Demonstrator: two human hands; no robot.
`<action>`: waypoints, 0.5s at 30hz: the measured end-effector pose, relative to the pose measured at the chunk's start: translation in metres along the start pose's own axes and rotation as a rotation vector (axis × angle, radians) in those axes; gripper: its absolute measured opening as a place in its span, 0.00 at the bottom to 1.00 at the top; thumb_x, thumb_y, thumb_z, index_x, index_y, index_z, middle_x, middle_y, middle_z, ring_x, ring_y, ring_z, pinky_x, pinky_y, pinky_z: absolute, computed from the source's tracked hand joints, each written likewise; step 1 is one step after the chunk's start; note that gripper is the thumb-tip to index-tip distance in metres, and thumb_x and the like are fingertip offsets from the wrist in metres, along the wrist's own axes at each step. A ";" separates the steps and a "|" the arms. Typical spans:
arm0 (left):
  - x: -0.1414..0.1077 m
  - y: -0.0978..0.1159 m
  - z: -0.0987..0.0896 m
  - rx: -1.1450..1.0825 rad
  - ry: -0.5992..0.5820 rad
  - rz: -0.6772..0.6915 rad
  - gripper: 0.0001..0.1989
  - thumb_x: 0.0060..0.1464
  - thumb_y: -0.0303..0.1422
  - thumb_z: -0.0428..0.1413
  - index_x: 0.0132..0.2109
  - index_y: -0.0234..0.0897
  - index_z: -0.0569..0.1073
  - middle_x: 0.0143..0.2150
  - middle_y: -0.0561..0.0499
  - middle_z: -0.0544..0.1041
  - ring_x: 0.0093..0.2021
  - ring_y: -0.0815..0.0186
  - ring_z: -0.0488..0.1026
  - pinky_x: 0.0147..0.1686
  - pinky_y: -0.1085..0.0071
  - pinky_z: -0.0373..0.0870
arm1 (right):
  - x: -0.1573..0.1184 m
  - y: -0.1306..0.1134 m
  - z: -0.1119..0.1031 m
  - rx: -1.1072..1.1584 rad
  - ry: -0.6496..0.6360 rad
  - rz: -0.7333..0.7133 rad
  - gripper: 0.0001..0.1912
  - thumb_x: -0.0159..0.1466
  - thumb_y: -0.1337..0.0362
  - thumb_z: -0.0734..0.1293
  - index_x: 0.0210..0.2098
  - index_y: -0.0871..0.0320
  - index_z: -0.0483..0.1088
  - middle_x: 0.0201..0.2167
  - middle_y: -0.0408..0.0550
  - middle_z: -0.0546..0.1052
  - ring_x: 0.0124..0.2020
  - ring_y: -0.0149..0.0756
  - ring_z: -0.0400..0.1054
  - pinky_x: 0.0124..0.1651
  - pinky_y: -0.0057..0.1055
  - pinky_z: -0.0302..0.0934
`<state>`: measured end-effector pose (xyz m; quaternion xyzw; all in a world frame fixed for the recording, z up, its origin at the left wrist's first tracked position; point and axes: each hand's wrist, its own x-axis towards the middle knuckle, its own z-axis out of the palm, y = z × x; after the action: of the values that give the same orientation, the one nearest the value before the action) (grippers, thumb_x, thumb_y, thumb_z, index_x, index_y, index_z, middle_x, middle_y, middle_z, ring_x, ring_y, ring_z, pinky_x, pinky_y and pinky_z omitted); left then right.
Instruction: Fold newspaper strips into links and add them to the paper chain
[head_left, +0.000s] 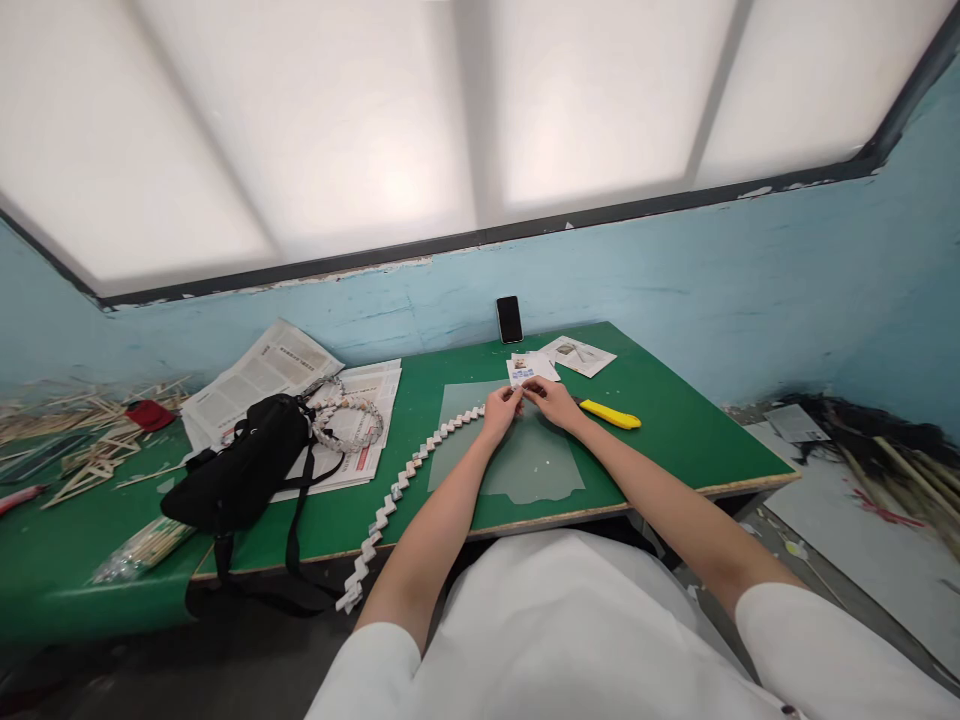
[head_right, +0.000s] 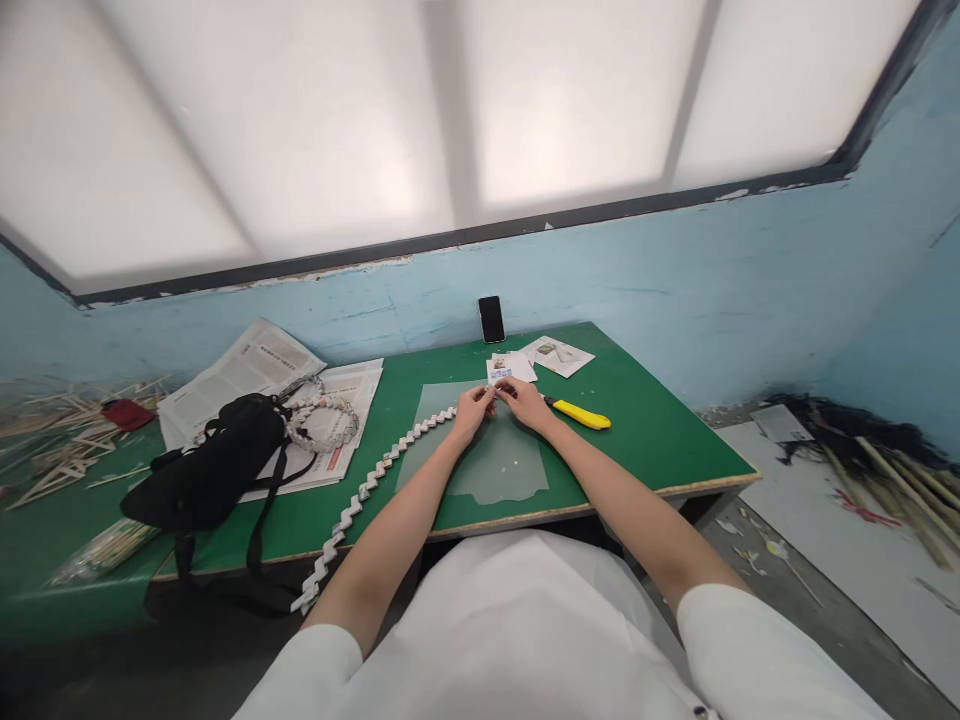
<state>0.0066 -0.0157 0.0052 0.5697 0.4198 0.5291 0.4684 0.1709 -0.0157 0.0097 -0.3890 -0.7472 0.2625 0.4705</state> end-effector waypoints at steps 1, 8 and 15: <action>0.000 0.000 0.000 -0.008 0.000 -0.004 0.19 0.52 0.46 0.64 0.30 0.34 0.74 0.22 0.52 0.73 0.21 0.69 0.68 0.25 0.72 0.65 | 0.000 0.000 0.000 0.002 0.013 0.002 0.15 0.67 0.51 0.64 0.42 0.55 0.73 0.37 0.50 0.80 0.38 0.42 0.73 0.44 0.39 0.65; 0.004 -0.003 -0.002 -0.034 0.061 -0.025 0.17 0.53 0.45 0.64 0.33 0.34 0.74 0.23 0.53 0.73 0.21 0.69 0.68 0.24 0.73 0.64 | 0.001 0.000 0.001 -0.017 0.081 0.043 0.16 0.68 0.50 0.62 0.39 0.56 0.72 0.35 0.51 0.79 0.35 0.41 0.70 0.41 0.38 0.65; 0.003 -0.002 -0.002 -0.009 0.049 -0.030 0.18 0.53 0.44 0.65 0.28 0.35 0.72 0.21 0.52 0.72 0.20 0.68 0.67 0.25 0.72 0.64 | 0.000 -0.007 0.001 -0.004 0.024 0.036 0.18 0.66 0.47 0.65 0.41 0.56 0.73 0.38 0.51 0.79 0.38 0.42 0.72 0.42 0.37 0.66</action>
<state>0.0052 -0.0118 0.0040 0.5482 0.4371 0.5377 0.4683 0.1675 -0.0198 0.0147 -0.4063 -0.7349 0.2649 0.4739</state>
